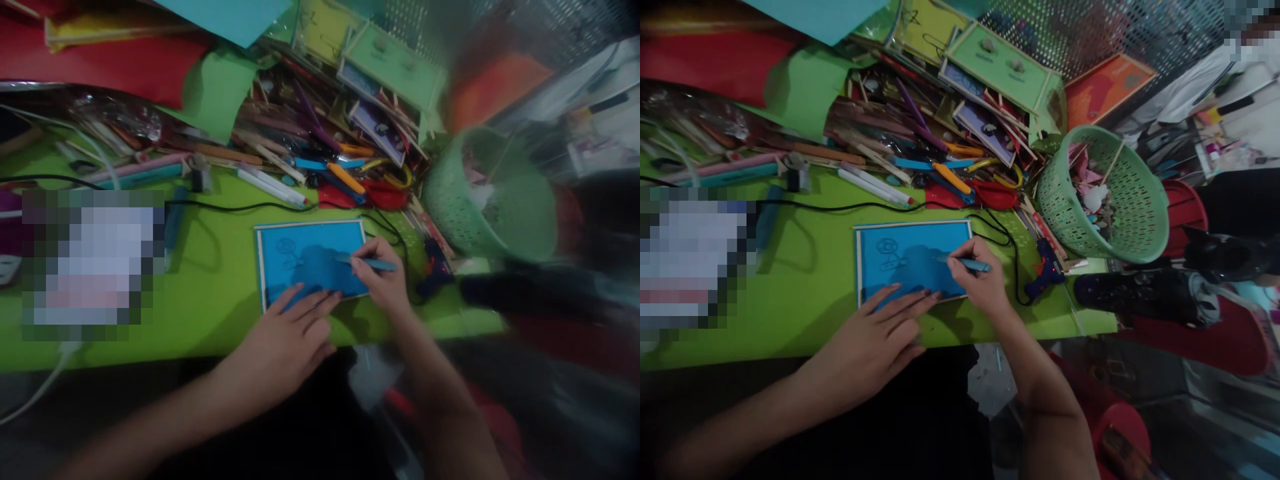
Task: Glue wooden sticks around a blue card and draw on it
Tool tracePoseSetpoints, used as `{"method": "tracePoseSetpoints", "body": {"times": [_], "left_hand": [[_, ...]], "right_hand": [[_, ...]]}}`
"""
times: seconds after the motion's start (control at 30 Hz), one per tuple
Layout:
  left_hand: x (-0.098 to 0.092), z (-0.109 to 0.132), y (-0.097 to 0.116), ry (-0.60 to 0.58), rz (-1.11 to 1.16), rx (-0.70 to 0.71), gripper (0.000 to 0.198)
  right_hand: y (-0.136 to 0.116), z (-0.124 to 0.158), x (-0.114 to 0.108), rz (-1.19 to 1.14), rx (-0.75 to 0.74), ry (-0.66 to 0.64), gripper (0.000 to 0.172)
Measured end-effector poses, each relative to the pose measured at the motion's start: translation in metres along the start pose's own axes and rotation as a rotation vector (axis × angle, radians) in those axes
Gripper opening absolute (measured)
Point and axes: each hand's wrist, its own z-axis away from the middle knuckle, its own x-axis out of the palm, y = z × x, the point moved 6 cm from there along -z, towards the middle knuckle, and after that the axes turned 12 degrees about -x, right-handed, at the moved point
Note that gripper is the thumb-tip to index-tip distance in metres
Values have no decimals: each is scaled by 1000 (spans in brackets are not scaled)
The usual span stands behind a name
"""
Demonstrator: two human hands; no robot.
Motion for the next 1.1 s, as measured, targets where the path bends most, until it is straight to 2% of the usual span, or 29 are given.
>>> {"method": "tracePoseSetpoints", "body": {"times": [0.13,0.23,0.77,1.1], "left_hand": [[19,-11,3,-27,-27,-40,18],[25,-11,0,-26,-22,-63,16],[26,-10,-2,-17,6,-89,9],[26,-9,-4,-26,-13,-91,11]], "right_hand": [[0,1,0,5,7,11,12],[0,2,1,7,6,4,12],[-8,0,5,118,-34,-41,9],[-7,1,-2,174,-44,11,11]]}}
